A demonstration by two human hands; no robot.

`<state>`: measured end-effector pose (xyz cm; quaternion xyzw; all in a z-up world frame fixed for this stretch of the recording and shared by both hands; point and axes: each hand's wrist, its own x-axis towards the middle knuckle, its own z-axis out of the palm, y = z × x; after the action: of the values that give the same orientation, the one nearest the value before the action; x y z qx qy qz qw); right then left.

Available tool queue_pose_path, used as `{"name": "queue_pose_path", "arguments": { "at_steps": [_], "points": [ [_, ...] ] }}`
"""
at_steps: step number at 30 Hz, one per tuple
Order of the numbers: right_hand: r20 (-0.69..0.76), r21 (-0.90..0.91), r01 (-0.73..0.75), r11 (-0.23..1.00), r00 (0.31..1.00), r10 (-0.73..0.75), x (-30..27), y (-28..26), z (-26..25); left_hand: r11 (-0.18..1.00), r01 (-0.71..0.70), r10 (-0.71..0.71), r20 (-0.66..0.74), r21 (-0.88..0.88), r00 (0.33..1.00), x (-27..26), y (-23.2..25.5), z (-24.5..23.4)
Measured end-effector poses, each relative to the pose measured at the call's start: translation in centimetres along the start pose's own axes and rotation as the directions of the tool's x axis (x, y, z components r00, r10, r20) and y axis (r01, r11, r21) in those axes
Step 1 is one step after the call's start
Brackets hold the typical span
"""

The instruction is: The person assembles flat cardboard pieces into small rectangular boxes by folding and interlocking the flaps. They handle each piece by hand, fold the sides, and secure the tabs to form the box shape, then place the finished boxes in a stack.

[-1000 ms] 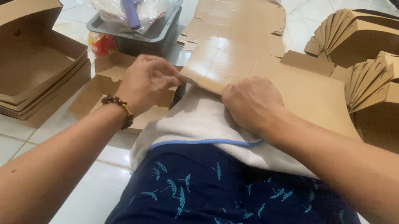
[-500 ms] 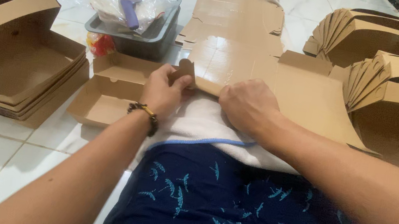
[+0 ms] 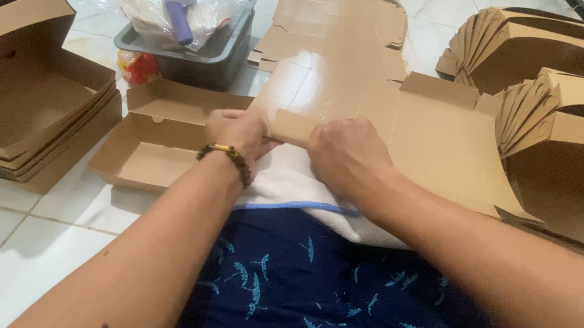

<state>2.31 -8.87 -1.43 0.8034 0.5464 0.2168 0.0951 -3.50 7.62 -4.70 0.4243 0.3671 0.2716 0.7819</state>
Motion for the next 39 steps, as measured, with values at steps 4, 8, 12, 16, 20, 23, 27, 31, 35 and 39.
{"name": "queue_pose_path", "arguments": {
  "at_steps": [4,8,12,16,20,23,27,31,35,39],
  "points": [
    [-0.044,-0.030,-0.006,1.000,0.999,0.005,-0.3,-0.8,-0.3,0.999,0.027,-0.027,-0.009,0.021,1.000,-0.5,0.7,0.1],
    [0.059,0.074,-0.130,0.989,0.990,0.126,-2.1,-0.5,-2.5,0.999,0.045,-0.046,0.025,0.028,0.999,-1.1,1.9,0.3],
    [0.320,0.110,-0.279,0.954,0.919,0.232,-5.8,2.2,-5.1,0.999,0.040,-0.040,0.022,-0.013,0.999,-0.5,2.9,0.6],
    [0.386,0.005,-0.382,0.924,0.853,0.350,-8.6,4.8,-5.7,0.988,0.111,-0.110,0.021,-0.110,0.994,2.1,3.6,1.3],
    [0.194,0.056,-0.341,0.938,0.926,0.325,-8.3,4.6,-5.0,0.954,0.142,-0.090,0.198,-0.265,0.976,3.4,3.4,4.0],
    [0.242,0.077,-0.445,0.892,0.877,0.416,-5.9,4.2,-5.1,0.998,0.049,-0.064,0.422,0.047,0.904,1.7,1.6,7.7],
    [0.284,0.167,-0.522,0.836,0.838,0.466,-3.0,3.5,-5.9,0.874,-0.027,-0.228,0.458,0.486,0.859,-1.3,-2.1,10.8],
    [0.427,0.363,-0.528,0.768,0.827,0.367,-2.1,4.1,-5.9,0.956,0.076,-0.163,0.298,0.283,0.940,0.3,-3.7,10.4],
    [0.423,0.642,-0.618,0.454,0.779,0.462,-4.0,8.1,-4.0,0.883,-0.045,-0.079,0.244,0.466,0.967,3.5,-3.5,8.4],
    [0.148,0.603,-0.631,0.489,0.690,0.708,-8.3,13.1,-0.5,0.829,0.002,-0.187,0.274,0.559,0.943,6.3,0.0,6.5]
  ]
}}
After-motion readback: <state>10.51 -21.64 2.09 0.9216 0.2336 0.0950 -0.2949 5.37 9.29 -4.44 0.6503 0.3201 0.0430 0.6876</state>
